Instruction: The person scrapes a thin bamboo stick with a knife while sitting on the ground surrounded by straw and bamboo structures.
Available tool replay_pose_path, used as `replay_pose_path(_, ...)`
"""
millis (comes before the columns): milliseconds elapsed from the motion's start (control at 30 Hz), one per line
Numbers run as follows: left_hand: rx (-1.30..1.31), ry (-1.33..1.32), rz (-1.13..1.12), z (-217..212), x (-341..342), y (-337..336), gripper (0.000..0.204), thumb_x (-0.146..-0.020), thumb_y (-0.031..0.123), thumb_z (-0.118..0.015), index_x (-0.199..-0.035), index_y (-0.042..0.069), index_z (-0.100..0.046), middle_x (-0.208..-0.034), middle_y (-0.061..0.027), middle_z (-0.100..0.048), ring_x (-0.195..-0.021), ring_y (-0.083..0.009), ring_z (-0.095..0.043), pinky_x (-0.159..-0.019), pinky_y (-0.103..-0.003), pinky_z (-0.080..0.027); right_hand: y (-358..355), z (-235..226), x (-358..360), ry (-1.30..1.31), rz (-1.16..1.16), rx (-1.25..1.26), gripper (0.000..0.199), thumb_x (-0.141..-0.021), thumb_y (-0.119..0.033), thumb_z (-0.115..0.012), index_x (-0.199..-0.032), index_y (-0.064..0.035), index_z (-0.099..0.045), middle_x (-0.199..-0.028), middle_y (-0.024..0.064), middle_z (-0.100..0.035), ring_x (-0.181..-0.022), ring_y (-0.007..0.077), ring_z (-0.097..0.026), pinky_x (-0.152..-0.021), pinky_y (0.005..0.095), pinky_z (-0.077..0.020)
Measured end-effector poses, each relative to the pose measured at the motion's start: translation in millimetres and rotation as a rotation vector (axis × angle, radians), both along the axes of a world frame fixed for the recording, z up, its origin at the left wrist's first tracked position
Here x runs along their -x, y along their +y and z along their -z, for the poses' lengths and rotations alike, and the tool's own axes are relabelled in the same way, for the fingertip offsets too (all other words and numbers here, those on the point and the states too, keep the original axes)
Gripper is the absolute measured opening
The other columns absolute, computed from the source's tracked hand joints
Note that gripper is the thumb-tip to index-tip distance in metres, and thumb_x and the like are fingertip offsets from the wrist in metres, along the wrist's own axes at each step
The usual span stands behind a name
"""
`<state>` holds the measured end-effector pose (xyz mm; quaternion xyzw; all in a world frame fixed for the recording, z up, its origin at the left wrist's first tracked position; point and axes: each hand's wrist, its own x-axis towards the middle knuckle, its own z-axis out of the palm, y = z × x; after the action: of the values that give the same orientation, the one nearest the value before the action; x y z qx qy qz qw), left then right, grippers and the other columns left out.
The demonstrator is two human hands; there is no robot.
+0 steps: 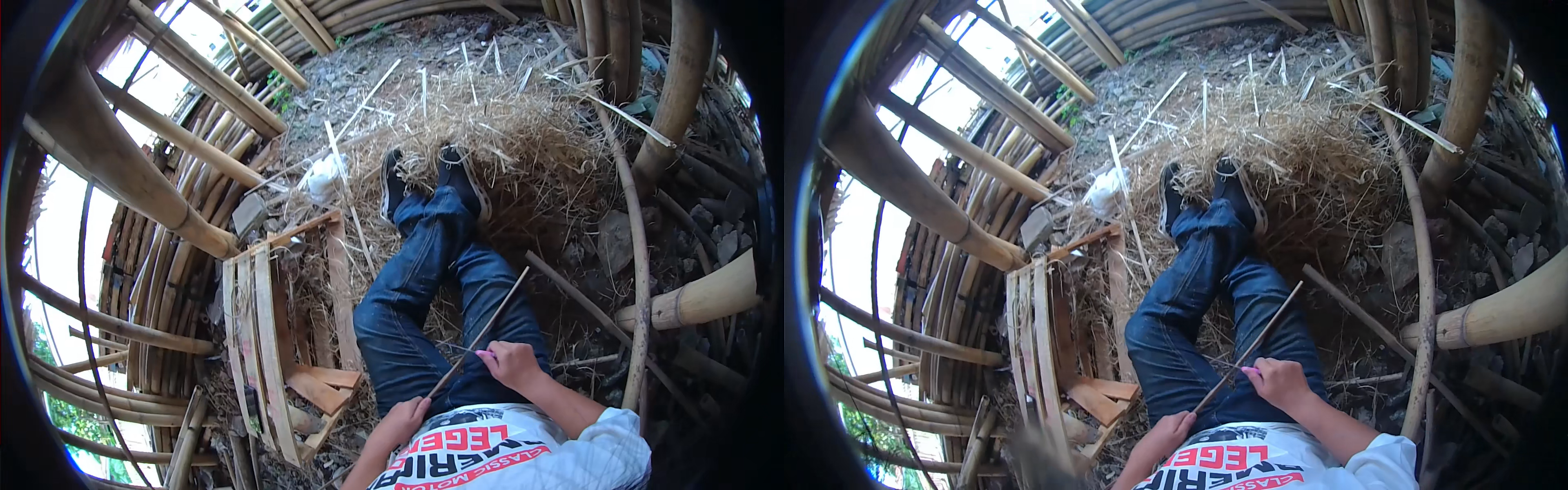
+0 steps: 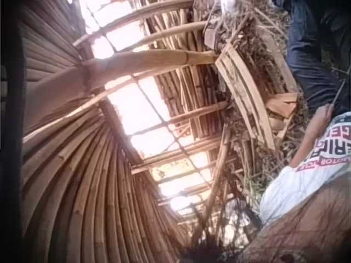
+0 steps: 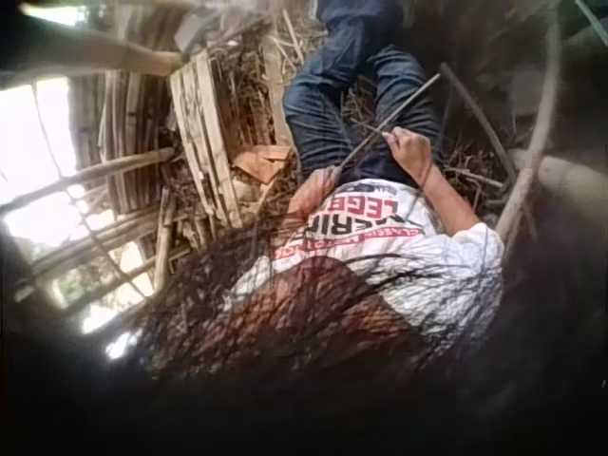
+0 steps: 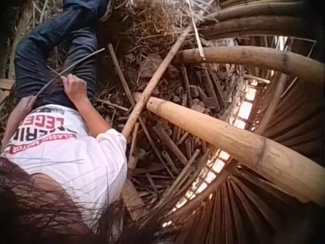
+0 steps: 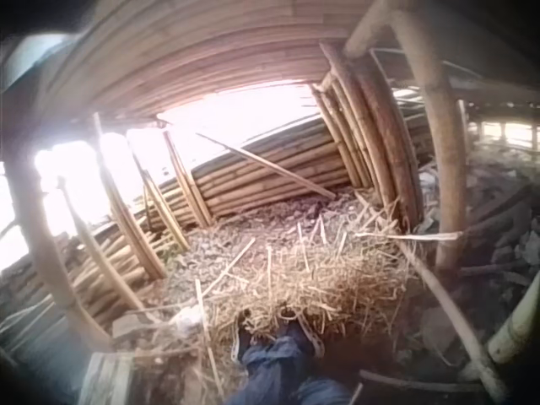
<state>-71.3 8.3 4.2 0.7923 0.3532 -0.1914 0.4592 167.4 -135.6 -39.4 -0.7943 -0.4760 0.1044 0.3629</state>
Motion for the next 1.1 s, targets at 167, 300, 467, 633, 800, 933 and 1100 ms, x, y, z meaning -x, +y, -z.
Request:
replay_pose_path(167, -0.158, 0.021, 0.06, -16.2, -7.1, -2.3, 0.045, -0.101, 0.038, -0.042, -0.092, -0.002, -0.06, -0.083, -0.0309, -0.063, -0.083, -0.0485, -0.061, -0.073, -0.053, -0.048, -4.9, -1.7, 2.7, -0.146, 0.021, 0.045, 0.033, -0.092, -0.036, -0.06, -0.075, -0.0079, -0.057, -0.064, 0.0117, -0.062, -0.056, 0.0306, -0.063, -0.05, 0.0417, -0.049)
replay_pose_path(300, -0.255, 0.041, 0.106, -23.8, -9.2, 2.0, 0.047, -0.1, 0.041, -0.043, -0.092, -0.001, -0.062, -0.084, -0.0298, -0.064, -0.082, -0.0475, -0.062, -0.074, -0.054, -0.049, -2.5, -8.7, 17.3, -0.037, -0.108, 0.077, 0.032, -0.09, -0.036, -0.061, -0.074, -0.0081, -0.055, -0.065, 0.0143, -0.063, -0.058, 0.0345, -0.063, -0.051, 0.0453, -0.0485)
replay_pose_path(467, -0.25, 0.097, 0.115, -33.5, -5.2, 4.1, 0.045, -0.1, 0.04, -0.043, -0.099, -0.001, -0.063, -0.087, -0.0289, -0.065, -0.087, -0.0468, -0.061, -0.076, -0.051, -0.049, -8.3, 1.2, -21.6, -0.023, 0.206, 0.265, 0.04, -0.092, -0.044, -0.055, -0.074, -0.0081, -0.061, -0.062, 0.0183, -0.063, -0.059, 0.0378, -0.065, -0.053, 0.0485, -0.0509)
replay_pose_path(633, -0.218, -0.061, 0.115, -8.2, -6.8, -1.5, 0.051, -0.101, 0.043, -0.041, -0.091, -0.002, -0.063, -0.083, -0.0297, -0.065, -0.084, -0.0473, -0.062, -0.075, -0.052, -0.049, 7.8, -25.9, 15.4, 0.1, -0.048, 0.273, 0.043, -0.091, -0.048, -0.055, -0.081, -0.0089, -0.07, -0.068, 0.022, -0.066, -0.067, 0.0398, -0.067, -0.064, 0.052, -0.0534)
replay_pose_path(800, -0.201, 0.049, 0.148, -22.4, -10.2, -0.2, 0.051, -0.101, 0.044, -0.039, -0.1, -0.001, -0.062, -0.086, -0.0297, -0.065, -0.086, -0.0466, -0.062, -0.076, -0.051, -0.049, -0.1, -11.2, -4.5, 0.067, 0.123, 0.283, 0.051, -0.09, -0.054, -0.054, -0.075, -0.0076, -0.07, -0.065, 0.0193, -0.066, -0.064, 0.0369, -0.067, -0.06, 0.0487, -0.0526)
replay_pose_path(933, -0.175, 0.07, 0.136, -20.8, -20.2, -2.4, 0.05, -0.101, 0.044, -0.04, -0.1, -0.001, -0.062, -0.087, -0.029, -0.064, -0.088, -0.0464, -0.062, -0.077, -0.05, -0.048, 6.1, -1.0, 13.9, -0.014, 0.222, 0.222, 0.048, -0.087, -0.052, -0.059, -0.068, -0.0088, -0.068, -0.062, 0.0192, -0.064, -0.058, 0.0386, -0.065, -0.056, 0.0495, -0.0502)
replay_pose_path(1100, -0.253, 0.095, 0.19, -28.0, -24.1, 3.7, 0.052, -0.101, 0.045, -0.04, -0.097, -0.001, -0.063, -0.088, -0.0286, -0.065, -0.088, -0.046, -0.062, -0.078, -0.05, -0.048, -10.9, 9.3, -2.2, -0.104, 0.229, 0.256, 0.051, -0.088, -0.056, -0.056, -0.07, -0.0091, -0.067, -0.061, 0.0169, -0.064, -0.059, 0.0352, -0.067, -0.055, 0.0484, -0.0508)
